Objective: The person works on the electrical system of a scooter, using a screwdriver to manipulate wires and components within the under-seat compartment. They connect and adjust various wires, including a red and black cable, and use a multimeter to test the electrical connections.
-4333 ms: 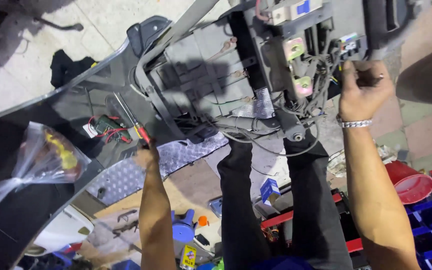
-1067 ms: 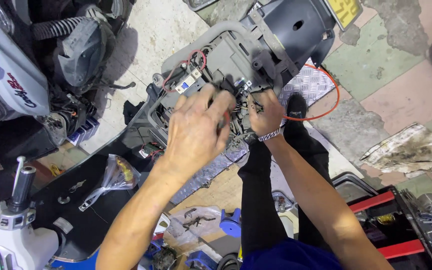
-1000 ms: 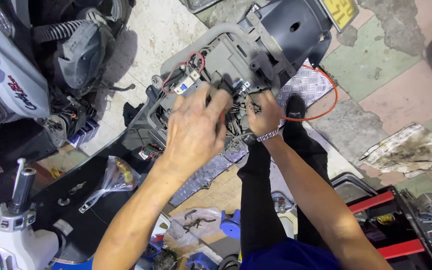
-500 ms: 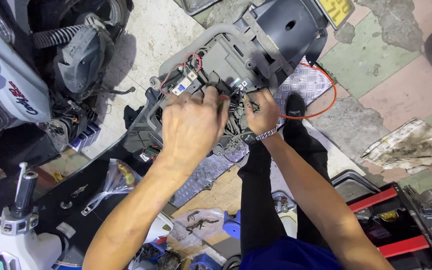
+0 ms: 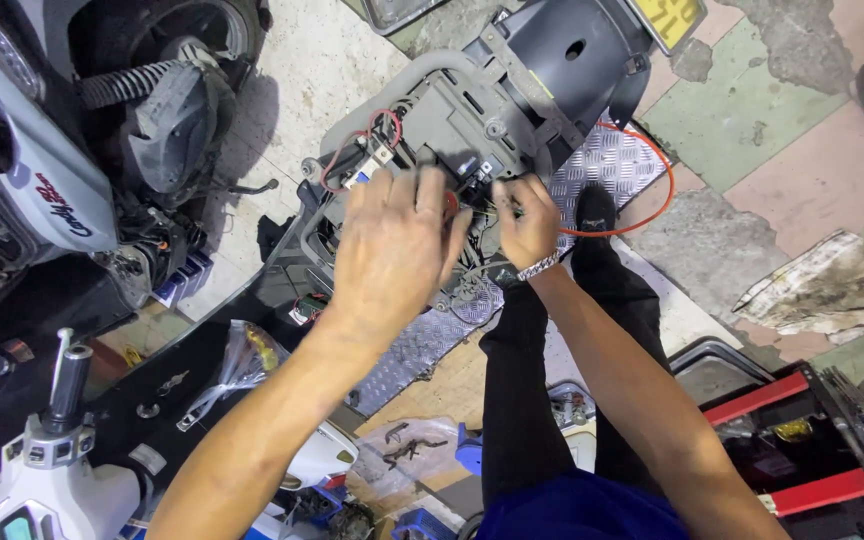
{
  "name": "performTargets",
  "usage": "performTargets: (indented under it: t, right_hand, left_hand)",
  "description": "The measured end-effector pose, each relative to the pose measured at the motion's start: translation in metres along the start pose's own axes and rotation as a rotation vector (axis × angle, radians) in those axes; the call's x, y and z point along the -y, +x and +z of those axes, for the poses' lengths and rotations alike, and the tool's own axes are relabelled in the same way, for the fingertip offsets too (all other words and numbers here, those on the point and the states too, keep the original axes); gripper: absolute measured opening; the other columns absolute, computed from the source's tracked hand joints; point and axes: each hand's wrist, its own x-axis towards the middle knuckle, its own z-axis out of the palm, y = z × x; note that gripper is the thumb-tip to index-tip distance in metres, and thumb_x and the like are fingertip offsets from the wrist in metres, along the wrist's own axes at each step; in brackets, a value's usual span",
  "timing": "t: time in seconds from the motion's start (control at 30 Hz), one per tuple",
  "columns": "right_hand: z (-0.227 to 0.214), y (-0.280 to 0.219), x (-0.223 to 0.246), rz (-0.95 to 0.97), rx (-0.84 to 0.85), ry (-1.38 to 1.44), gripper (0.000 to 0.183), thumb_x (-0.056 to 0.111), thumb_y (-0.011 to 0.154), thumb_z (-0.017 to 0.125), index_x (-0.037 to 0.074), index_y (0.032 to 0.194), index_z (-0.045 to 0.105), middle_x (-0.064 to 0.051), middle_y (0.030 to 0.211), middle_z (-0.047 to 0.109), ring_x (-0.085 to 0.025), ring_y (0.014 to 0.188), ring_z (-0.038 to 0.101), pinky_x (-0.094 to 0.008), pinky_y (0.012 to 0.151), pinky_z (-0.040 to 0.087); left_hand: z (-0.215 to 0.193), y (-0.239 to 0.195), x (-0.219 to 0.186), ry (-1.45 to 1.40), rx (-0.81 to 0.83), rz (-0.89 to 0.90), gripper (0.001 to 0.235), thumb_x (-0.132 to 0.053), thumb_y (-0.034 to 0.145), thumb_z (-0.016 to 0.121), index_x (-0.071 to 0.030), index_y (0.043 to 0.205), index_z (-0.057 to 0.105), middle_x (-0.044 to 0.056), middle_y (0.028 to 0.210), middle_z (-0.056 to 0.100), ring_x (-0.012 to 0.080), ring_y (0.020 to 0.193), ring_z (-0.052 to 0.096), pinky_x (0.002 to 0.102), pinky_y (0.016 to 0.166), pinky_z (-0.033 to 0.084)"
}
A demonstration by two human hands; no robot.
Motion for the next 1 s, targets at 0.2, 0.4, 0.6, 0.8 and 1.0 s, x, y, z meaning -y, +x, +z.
performTargets:
  t: [0.2,0.4,0.6,0.8,1.0]
  right_hand:
    - [-0.026,0.003,0.006,-0.051,-0.043,0.035,0.028,0.012,0.110,0.048,0.001,0.093,0.067,-0.018,0.082,0.059,-0.045,0.080,0.061,-0.047,0.080,0.051]
    - [-0.062,0.000,-0.005,-0.008,0.142,-0.425,0.043,0.040,0.112,0.043,0.016,0.078,0.054,-0.004,0.070,0.050,-0.031,0.077,0.059,-0.045,0.073,0.045]
    - [-0.122,0.023,0.086,-0.145,0.049,-0.190,0.061,0.047,0.098,0.072,-0.001,0.133,0.056,-0.020,0.114,0.060,-0.040,0.096,0.065,-0.046,0.081,0.055]
    - [-0.133,0.002,0.127,0.046,0.155,-0.025,0.049,0.018,0.085,0.083,0.002,0.127,0.063,-0.019,0.098,0.072,-0.038,0.089,0.072,-0.044,0.072,0.059]
    - [-0.136,-0.085,0.116,0.756,0.388,0.381,0.056,0.048,0.104,0.046,0.003,0.084,0.072,-0.015,0.067,0.067,-0.023,0.066,0.063,-0.042,0.061,0.050]
  left_hand:
    - [-0.003,0.006,0.002,0.090,-0.014,0.126,0.017,-0.010,0.081,0.073,-0.007,0.097,0.070,0.014,0.083,0.070,0.0310,0.084,0.065,0.038,0.073,0.044]
    - [0.011,0.003,0.012,0.054,0.002,0.039,0.034,-0.038,0.085,0.073,-0.007,0.096,0.064,0.010,0.084,0.057,0.0289,0.086,0.056,0.042,0.077,0.042]
    - [0.023,-0.002,0.028,0.201,-0.222,0.071,0.029,-0.038,0.089,0.066,-0.009,0.083,0.065,0.008,0.073,0.056,0.0294,0.073,0.061,0.043,0.068,0.043]
    - [0.029,-0.019,0.015,-0.190,-0.243,-0.130,0.018,-0.021,0.088,0.064,-0.005,0.095,0.066,0.011,0.086,0.057,0.0394,0.067,0.069,0.047,0.059,0.056]
    - [0.033,-0.109,-0.061,-0.610,-0.585,-0.163,0.015,-0.018,0.084,0.071,-0.013,0.095,0.063,0.006,0.082,0.052,0.0356,0.072,0.066,0.042,0.061,0.055]
